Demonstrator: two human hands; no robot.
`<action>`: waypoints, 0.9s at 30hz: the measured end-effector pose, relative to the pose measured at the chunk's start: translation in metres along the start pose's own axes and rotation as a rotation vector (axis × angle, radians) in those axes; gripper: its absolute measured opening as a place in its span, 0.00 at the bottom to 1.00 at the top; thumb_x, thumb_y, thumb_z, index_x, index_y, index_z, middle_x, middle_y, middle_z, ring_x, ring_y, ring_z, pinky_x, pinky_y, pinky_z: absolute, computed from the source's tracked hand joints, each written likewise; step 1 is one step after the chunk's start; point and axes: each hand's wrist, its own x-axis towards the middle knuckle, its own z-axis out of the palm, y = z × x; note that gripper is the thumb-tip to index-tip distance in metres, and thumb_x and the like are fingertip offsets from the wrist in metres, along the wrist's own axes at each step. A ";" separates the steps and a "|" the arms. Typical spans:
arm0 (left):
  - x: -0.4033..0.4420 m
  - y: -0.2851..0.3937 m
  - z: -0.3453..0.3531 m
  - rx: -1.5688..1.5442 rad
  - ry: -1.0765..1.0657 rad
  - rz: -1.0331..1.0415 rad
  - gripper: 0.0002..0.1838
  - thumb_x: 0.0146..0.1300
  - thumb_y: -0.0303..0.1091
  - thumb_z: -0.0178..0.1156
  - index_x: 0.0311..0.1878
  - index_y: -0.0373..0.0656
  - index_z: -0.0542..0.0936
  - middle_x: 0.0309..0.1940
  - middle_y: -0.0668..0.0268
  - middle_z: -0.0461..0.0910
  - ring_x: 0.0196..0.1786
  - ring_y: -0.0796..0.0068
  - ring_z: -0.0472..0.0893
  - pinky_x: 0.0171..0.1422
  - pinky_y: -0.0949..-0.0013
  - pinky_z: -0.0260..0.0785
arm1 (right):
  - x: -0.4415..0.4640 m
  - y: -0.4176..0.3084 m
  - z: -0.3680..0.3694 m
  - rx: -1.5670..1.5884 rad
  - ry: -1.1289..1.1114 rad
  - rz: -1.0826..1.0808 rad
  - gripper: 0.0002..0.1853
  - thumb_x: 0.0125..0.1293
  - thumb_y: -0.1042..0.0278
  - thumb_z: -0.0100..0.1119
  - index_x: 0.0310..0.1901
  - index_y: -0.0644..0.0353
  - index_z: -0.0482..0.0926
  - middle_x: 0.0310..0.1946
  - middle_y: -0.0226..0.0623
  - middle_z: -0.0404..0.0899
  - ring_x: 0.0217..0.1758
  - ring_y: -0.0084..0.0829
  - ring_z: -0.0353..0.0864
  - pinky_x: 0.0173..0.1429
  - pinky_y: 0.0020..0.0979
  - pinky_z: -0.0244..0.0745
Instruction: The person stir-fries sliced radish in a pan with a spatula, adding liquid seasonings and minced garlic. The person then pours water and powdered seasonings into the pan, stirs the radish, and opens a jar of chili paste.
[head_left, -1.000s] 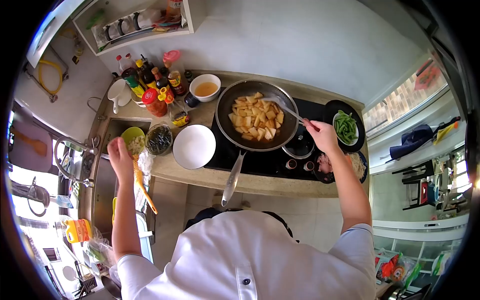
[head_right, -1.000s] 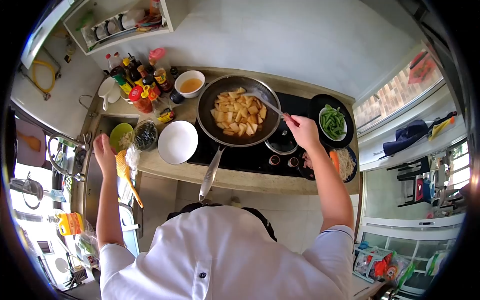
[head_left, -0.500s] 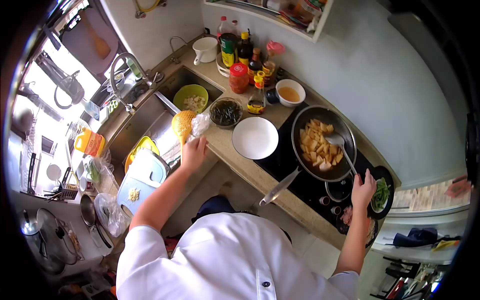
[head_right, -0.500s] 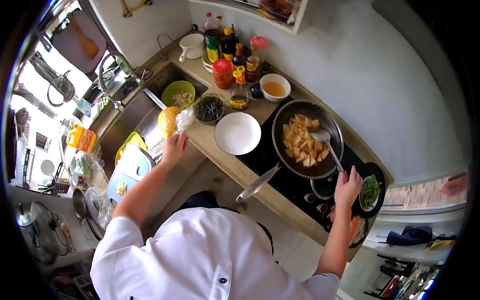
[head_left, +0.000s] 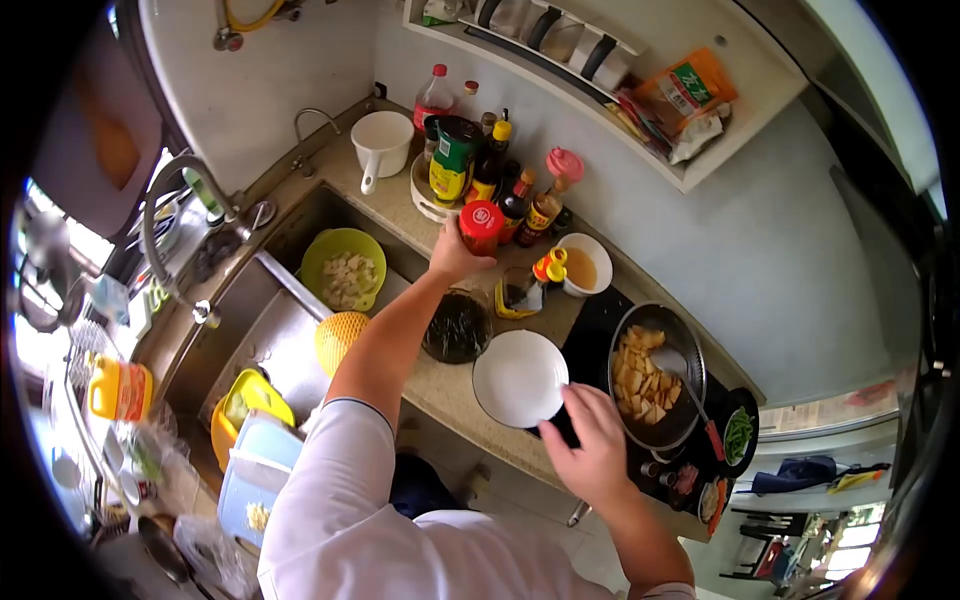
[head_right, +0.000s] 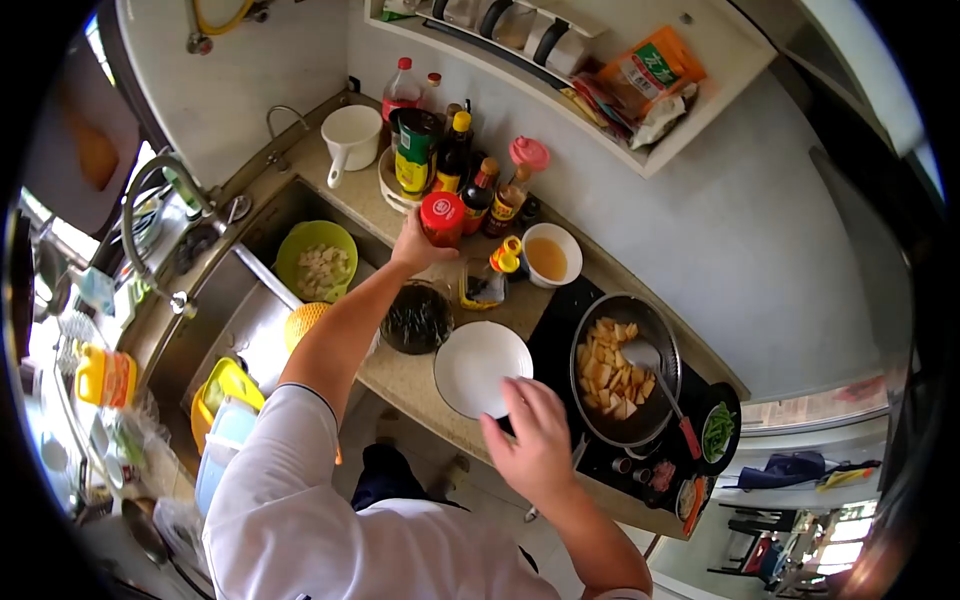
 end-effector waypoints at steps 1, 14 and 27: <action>0.002 -0.001 0.003 -0.047 0.005 0.040 0.67 0.34 0.47 0.87 0.76 0.40 0.57 0.69 0.43 0.70 0.71 0.43 0.72 0.74 0.54 0.69 | 0.021 -0.002 0.018 0.015 -0.021 -0.002 0.27 0.58 0.71 0.75 0.59 0.71 0.79 0.53 0.51 0.81 0.56 0.52 0.81 0.62 0.45 0.77; 0.015 -0.024 0.006 -0.378 0.090 0.286 0.45 0.49 0.43 0.78 0.69 0.40 0.68 0.58 0.45 0.79 0.61 0.39 0.79 0.66 0.49 0.73 | 0.232 0.087 0.228 -0.137 -0.002 0.331 0.53 0.55 0.53 0.78 0.75 0.71 0.59 0.65 0.64 0.68 0.71 0.60 0.69 0.74 0.48 0.67; -0.046 0.093 -0.111 -0.181 0.352 0.686 0.62 0.35 0.44 0.86 0.75 0.34 0.64 0.62 0.47 0.76 0.64 0.44 0.75 0.72 0.48 0.64 | 0.256 0.037 0.119 0.491 0.156 0.458 0.31 0.58 0.57 0.77 0.57 0.66 0.77 0.47 0.43 0.84 0.49 0.38 0.86 0.54 0.36 0.82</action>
